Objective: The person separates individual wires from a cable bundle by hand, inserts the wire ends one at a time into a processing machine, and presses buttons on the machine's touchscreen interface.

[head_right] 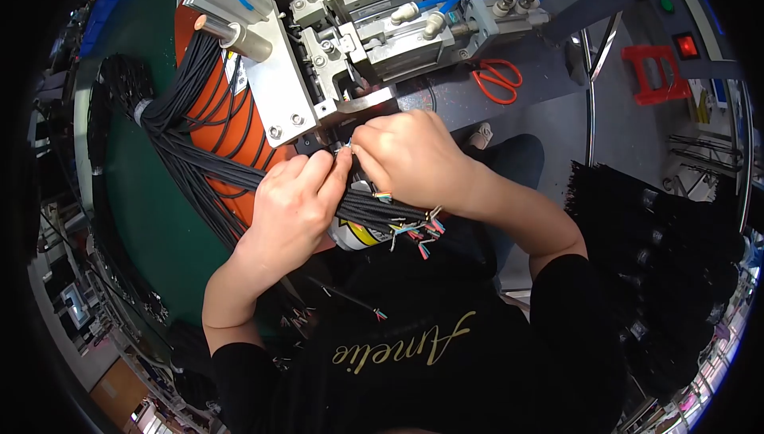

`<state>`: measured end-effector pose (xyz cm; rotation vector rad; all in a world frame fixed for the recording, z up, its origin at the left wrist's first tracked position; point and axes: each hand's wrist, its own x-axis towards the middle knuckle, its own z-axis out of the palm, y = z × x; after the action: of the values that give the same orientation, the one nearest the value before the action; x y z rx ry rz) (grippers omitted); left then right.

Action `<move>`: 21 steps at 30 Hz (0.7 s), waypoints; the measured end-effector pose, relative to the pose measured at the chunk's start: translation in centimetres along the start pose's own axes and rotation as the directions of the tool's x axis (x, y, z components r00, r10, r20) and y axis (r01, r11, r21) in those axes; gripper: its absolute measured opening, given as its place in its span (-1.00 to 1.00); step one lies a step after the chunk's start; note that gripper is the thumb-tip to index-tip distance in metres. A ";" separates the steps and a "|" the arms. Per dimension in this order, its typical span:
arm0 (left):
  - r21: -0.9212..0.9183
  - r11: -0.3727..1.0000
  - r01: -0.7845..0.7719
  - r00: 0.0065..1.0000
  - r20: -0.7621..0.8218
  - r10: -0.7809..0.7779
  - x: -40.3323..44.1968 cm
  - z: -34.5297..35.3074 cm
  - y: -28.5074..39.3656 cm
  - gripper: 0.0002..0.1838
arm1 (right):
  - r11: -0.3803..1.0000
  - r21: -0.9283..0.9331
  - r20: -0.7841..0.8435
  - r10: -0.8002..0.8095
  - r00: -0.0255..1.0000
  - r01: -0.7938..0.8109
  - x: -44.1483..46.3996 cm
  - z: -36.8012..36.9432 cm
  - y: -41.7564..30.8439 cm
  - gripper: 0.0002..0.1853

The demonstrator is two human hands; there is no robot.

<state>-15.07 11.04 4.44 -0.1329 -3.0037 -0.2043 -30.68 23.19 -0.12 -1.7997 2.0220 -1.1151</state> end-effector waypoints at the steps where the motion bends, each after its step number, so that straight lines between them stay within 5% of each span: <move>1: -0.004 1.000 0.000 1.000 -0.008 0.000 -0.3 0.2 0.0 -0.46 | 1.000 0.026 -0.049 0.012 0.999 -0.011 -0.4 0.4 -0.1 -0.87; 4: 0.020 0.999 -0.039 0.998 -0.048 0.040 -0.1 0.1 0.0 -0.64 | 1.000 -0.016 -0.026 0.005 1.000 -0.005 -0.8 0.1 -0.4 -0.94; 10: 0.054 0.998 -0.012 1.000 0.020 0.011 0.4 -0.2 0.5 -0.61 | 0.984 -0.176 0.133 0.005 0.991 0.018 -0.4 -0.7 -0.8 -0.91; 17: -0.023 1.000 -0.005 0.999 -0.050 0.004 0.1 0.2 -0.2 -0.60 | 0.998 -0.021 -0.207 -0.067 0.976 0.064 -0.9 1.2 0.0 -0.88; 21: -0.044 0.999 0.027 0.998 -0.052 -0.029 0.1 0.2 -0.1 -0.58 | 1.000 -0.022 -0.016 0.007 1.000 -0.008 -0.3 -0.1 -0.1 -0.91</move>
<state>-15.23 10.97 4.28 -0.0887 -2.9513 -0.2707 -30.65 23.52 -0.09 -1.7978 2.0564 -1.1130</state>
